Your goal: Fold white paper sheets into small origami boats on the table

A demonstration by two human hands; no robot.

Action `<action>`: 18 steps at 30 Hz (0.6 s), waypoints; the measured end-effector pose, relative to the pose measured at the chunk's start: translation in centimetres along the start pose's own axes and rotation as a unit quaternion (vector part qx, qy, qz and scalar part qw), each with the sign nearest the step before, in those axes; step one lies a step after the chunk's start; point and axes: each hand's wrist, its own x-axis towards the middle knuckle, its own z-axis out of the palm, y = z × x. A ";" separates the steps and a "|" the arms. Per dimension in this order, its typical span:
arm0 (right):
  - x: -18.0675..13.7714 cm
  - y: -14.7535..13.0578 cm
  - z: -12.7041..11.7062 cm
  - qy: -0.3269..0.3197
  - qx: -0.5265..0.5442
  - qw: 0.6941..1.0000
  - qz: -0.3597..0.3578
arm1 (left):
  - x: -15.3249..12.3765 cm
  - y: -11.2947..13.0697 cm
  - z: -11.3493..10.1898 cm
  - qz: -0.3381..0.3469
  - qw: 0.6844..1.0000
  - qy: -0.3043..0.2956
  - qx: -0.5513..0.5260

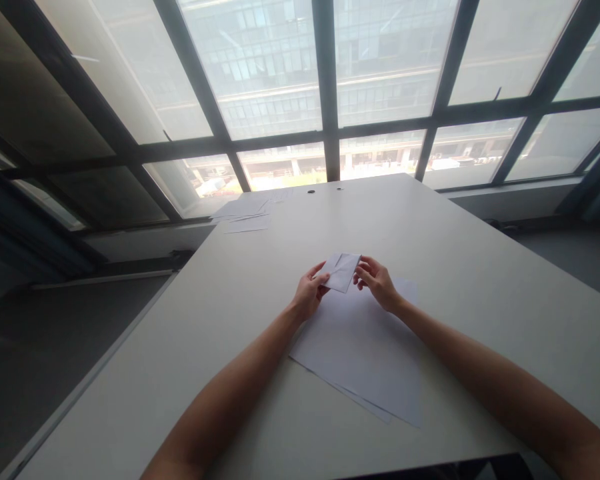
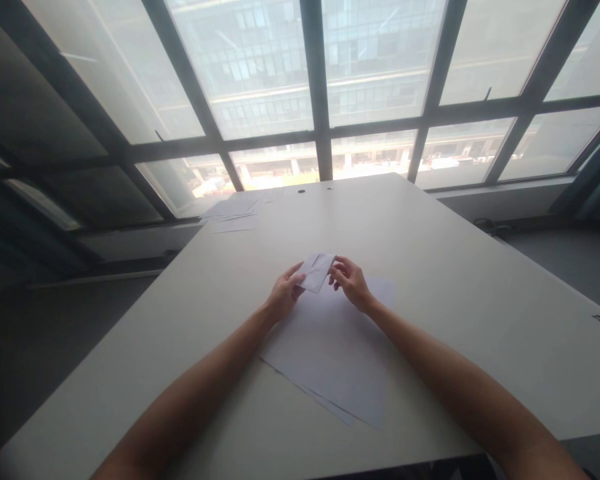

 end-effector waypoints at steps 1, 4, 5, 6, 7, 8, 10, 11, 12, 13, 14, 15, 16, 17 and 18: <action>0.0 0.1 0.0 0.010 -0.002 1.000 0.002 | 0.0 0.0 0.0 0.013 1.000 0.009 0.011; 0.3 0.4 -0.2 0.050 -0.011 0.999 0.011 | -0.1 -0.2 0.1 0.078 0.994 0.029 0.067; 0.3 0.4 -0.3 0.062 -0.018 0.998 0.013 | -0.2 -0.2 0.2 0.099 0.991 0.028 0.090; 0.4 0.5 -0.3 0.073 -0.023 0.997 0.012 | -0.3 -0.3 0.3 0.118 0.986 0.024 0.113; 0.5 0.5 -0.3 0.081 -0.027 0.996 0.011 | -0.5 -0.3 0.5 0.135 0.981 0.022 0.135; 0.5 0.6 -0.3 0.086 -0.031 0.996 0.008 | -0.6 -0.3 0.7 0.148 0.977 0.021 0.153; 0.5 0.7 -0.3 0.086 -0.047 0.995 -0.007 | -0.9 -0.2 1.0 0.163 0.971 0.018 0.177; 0.5 0.7 -0.3 0.085 -0.057 0.995 -0.016 | -1.0 -0.2 1.1 0.162 0.970 0.016 0.179; 0.5 0.8 -0.3 0.086 -0.066 0.994 -0.023 | -1.2 -0.1 1.2 0.156 0.972 0.011 0.174; 0.5 0.9 -0.3 0.087 -0.072 0.993 -0.028 | -1.3 0.0 1.3 0.147 0.976 0.004 0.161; 0.6 1.1 -0.4 0.087 -0.074 0.993 -0.028 | -1.4 0.1 1.3 0.137 0.980 -0.004 0.143; 0.6 1.2 -0.5 0.086 -0.071 0.993 -0.024 | -1.5 0.1 1.4 0.128 0.984 -0.011 0.125; 0.6 1.3 -0.6 0.083 -0.065 0.994 -0.020 | -1.6 0.2 1.4 0.121 0.986 -0.015 0.110; 0.6 1.4 -0.6 0.080 -0.059 0.995 -0.014 | -1.6 0.2 1.4 0.115 0.988 -0.016 0.103; 0.7 1.5 -0.7 0.076 -0.054 0.996 -0.010 | -1.6 0.2 1.4 0.112 0.988 -0.016 0.106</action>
